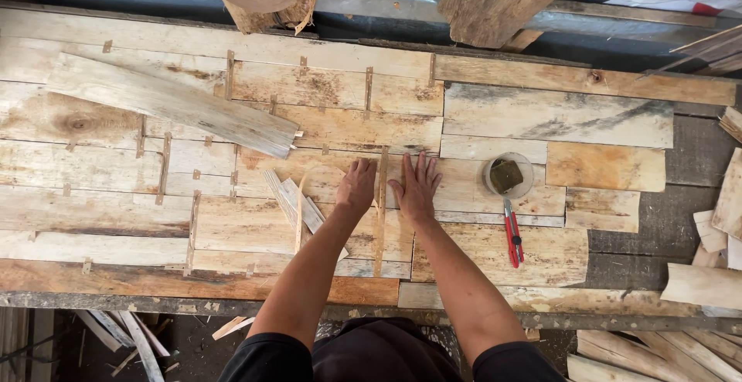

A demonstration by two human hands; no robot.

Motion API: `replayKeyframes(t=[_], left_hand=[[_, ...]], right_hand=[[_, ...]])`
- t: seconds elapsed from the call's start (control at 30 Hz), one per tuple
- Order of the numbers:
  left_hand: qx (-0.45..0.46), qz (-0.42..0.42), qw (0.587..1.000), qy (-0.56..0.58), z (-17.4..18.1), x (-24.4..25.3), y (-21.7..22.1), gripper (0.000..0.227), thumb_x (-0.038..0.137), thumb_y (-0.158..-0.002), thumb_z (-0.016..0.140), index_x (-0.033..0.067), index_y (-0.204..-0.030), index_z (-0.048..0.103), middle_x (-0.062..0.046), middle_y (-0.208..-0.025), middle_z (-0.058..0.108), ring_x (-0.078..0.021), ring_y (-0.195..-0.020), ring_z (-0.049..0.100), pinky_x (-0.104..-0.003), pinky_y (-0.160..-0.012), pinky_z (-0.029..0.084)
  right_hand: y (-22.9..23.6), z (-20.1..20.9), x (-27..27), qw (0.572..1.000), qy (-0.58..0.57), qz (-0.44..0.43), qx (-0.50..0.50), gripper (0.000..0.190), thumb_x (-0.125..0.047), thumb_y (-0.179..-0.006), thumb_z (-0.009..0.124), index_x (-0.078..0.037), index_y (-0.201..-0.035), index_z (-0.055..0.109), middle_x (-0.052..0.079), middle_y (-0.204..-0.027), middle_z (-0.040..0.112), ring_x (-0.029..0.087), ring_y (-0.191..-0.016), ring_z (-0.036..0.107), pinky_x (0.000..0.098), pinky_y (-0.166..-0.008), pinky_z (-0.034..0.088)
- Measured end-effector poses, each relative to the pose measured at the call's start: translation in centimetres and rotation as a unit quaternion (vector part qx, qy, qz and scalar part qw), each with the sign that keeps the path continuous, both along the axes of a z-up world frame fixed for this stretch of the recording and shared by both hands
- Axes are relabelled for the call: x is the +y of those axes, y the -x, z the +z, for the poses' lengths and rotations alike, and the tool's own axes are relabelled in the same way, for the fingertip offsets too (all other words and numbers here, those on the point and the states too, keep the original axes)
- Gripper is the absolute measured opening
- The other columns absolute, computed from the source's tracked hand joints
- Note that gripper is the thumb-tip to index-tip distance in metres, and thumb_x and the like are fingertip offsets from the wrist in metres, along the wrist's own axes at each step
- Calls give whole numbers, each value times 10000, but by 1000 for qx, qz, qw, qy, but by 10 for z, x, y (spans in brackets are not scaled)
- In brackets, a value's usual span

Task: Cutting and fitting thin wood veneers onto a wooden surface pattern.

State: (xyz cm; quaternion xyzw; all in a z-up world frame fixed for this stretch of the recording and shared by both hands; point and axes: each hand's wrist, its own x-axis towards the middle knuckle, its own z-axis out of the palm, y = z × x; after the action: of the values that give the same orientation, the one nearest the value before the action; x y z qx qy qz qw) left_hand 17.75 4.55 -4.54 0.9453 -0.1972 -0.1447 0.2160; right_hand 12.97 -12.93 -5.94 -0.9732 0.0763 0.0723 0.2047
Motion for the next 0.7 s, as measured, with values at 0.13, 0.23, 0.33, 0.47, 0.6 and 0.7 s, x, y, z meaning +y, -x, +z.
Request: replayKeyframes(t=[0.13,0.23,0.33,0.47,0.6,0.7], left_hand=[[43,54,997,33,13,-7,-13,307,138,-936,584,44,-1227,604,-150,-1285,548,-342,-1262,498,-421,-1002,482],[27,34,998,-38,-16,-14,-33,269,259,-1007,566,26,-1094,669,-132,-1209,643,-317,-1223,531,-434,-1058,436],[16,128,990,60,-40,-20,-43,334,327,-971,601,14,-1021,706,-167,-1066,722,-315,-1175,589,-457,-1067,409],[76,209,973,53,-13,-26,-48,433,420,-986,606,9,-956,741,-206,-1008,743,-345,-1067,660,-455,-1084,423],[106,268,957,22,12,-32,-56,601,562,-922,687,-35,-924,757,-245,-1043,727,-377,-1081,652,-459,-992,488],[135,275,952,3,10,-34,-61,643,610,-874,717,-25,-962,763,-225,-1057,735,-367,-1111,649,-457,-959,517]], right_hand=[[0,-6,-1,1000,-10,-2,-20,842,-592,-988,554,-233,-1660,194,161,-1736,13,459,-1580,-35,701,-1213,13],[-2,-2,2,1000,-2,-5,-22,851,-569,-980,582,-225,-1655,196,159,-1735,15,465,-1575,-30,703,-1207,17],[-2,1,0,1000,-10,-13,-13,859,-553,-971,606,-230,-1653,196,150,-1736,20,457,-1576,-24,700,-1208,20],[-1,3,1,1000,-20,-14,-4,870,-550,-967,608,-231,-1652,178,150,-1730,14,435,-1578,-42,690,-1212,3],[-2,10,2,1000,-28,-13,6,860,-538,-977,603,-233,-1653,167,156,-1732,5,420,-1580,-59,675,-1213,-12],[-2,13,2,999,-39,-15,8,865,-524,-978,618,-227,-1655,169,163,-1730,9,425,-1583,-52,674,-1214,-12]])
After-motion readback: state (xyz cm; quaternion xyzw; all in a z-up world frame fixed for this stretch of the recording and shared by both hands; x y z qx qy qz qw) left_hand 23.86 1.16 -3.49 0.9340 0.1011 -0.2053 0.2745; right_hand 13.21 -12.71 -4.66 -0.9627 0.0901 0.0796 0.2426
